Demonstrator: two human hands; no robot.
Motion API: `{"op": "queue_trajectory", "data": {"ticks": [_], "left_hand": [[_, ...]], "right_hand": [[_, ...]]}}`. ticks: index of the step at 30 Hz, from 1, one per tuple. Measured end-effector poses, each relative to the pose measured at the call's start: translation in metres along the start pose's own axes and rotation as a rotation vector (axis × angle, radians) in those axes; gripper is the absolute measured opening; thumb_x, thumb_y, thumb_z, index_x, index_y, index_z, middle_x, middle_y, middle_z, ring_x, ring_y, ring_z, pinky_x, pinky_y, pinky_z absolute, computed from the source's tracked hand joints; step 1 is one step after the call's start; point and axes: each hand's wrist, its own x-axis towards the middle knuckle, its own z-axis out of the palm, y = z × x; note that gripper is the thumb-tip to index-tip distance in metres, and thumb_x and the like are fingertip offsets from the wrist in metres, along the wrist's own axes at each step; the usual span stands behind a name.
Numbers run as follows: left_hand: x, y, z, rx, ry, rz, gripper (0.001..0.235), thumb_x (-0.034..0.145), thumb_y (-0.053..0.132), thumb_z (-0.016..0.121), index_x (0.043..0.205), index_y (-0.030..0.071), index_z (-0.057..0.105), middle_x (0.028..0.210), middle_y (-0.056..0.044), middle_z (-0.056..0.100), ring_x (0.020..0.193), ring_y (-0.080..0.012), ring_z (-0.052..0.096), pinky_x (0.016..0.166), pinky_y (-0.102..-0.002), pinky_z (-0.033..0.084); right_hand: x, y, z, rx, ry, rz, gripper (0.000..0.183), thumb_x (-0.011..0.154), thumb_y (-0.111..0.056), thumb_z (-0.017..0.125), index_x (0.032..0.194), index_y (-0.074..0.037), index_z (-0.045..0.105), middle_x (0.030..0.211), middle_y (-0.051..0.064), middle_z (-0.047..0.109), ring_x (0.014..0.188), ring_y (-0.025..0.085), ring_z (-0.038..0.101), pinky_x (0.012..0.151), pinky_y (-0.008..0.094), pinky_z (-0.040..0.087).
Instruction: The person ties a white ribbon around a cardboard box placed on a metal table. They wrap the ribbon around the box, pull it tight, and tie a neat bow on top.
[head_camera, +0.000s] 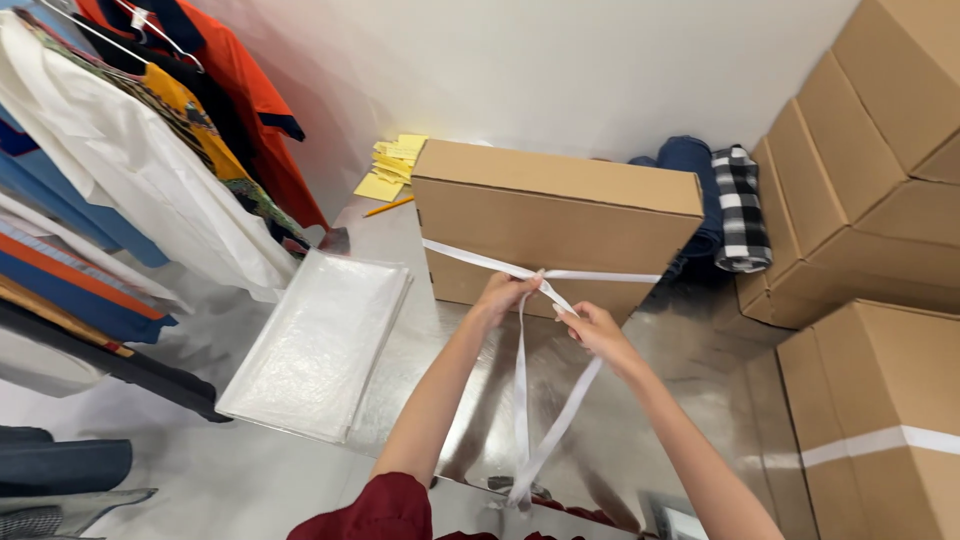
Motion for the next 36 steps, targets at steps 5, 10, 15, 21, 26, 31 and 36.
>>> {"op": "queue_trajectory", "data": {"ticks": [5, 10, 15, 21, 26, 31, 36], "left_hand": [[0.004, -0.002, 0.002, -0.011, 0.024, 0.02, 0.021, 0.076, 0.016, 0.087, 0.089, 0.006, 0.073, 0.074, -0.005, 0.072, 0.064, -0.0118, 0.07, 0.06, -0.021, 0.053], [0.013, -0.01, -0.001, -0.075, 0.035, 0.008, 0.028, 0.075, 0.014, 0.091, 0.092, 0.002, 0.071, 0.078, -0.008, 0.073, 0.066, -0.0139, 0.073, 0.067, -0.025, 0.061], [0.024, -0.022, -0.006, -0.042, 0.052, -0.011, 0.028, 0.077, 0.015, 0.089, 0.091, 0.0, 0.07, 0.075, -0.007, 0.069, 0.064, -0.014, 0.07, 0.064, -0.026, 0.063], [0.009, -0.009, -0.004, 0.143, 0.081, 0.031, 0.018, 0.074, 0.022, 0.084, 0.073, 0.01, 0.071, 0.056, -0.001, 0.062, 0.048, -0.0094, 0.057, 0.045, -0.022, 0.044], [0.007, 0.002, -0.013, 0.09, 0.033, -0.032, 0.024, 0.073, 0.018, 0.086, 0.078, 0.003, 0.068, 0.061, -0.003, 0.059, 0.051, -0.0092, 0.058, 0.044, -0.019, 0.046], [0.015, 0.001, -0.018, 0.099, 0.019, -0.091, 0.027, 0.074, 0.018, 0.087, 0.078, 0.0, 0.066, 0.061, -0.003, 0.055, 0.05, -0.0088, 0.056, 0.041, -0.018, 0.042], [0.01, 0.026, -0.016, 0.194, 0.006, -0.088, 0.038, 0.069, 0.025, 0.092, 0.077, 0.0, 0.065, 0.063, -0.004, 0.05, 0.052, -0.0111, 0.048, 0.041, -0.024, 0.035]], "right_hand": [[-0.05, -0.021, -0.038, -0.705, 0.015, 0.011, 0.044, 0.089, -0.045, 0.065, 0.111, -0.008, 0.074, 0.101, 0.022, 0.073, 0.101, 0.036, 0.068, 0.085, 0.042, 0.053], [-0.053, -0.024, -0.061, -1.248, 0.16, 0.112, 0.052, 0.092, -0.051, 0.063, 0.13, -0.014, 0.065, 0.127, 0.021, 0.067, 0.122, 0.036, 0.066, 0.096, 0.051, 0.054], [-0.037, -0.037, -0.012, -0.618, -0.06, -0.278, 0.078, 0.09, -0.048, 0.072, 0.149, -0.004, 0.045, 0.148, 0.027, 0.048, 0.143, 0.048, 0.039, 0.116, 0.062, 0.031], [0.052, 0.001, 0.033, -0.069, 0.138, -0.243, 0.038, 0.091, -0.038, 0.077, 0.117, -0.013, 0.066, 0.078, 0.0, 0.072, 0.07, 0.01, 0.059, 0.06, 0.024, 0.042], [0.05, -0.008, 0.047, 0.318, 0.072, -0.067, 0.04, 0.092, -0.038, 0.078, 0.112, -0.008, 0.059, 0.076, -0.006, 0.045, 0.062, 0.004, 0.048, 0.055, 0.017, 0.047], [0.045, -0.011, 0.05, 0.284, 0.139, -0.077, 0.033, 0.089, -0.037, 0.081, 0.099, -0.011, 0.064, 0.072, -0.012, 0.036, 0.056, -0.002, 0.037, 0.047, 0.011, 0.029], [0.065, -0.001, 0.047, 0.365, 0.193, -0.103, 0.035, 0.094, -0.035, 0.077, 0.105, -0.005, 0.062, 0.074, -0.007, 0.04, 0.055, 0.001, 0.04, 0.044, 0.013, 0.031]]}}
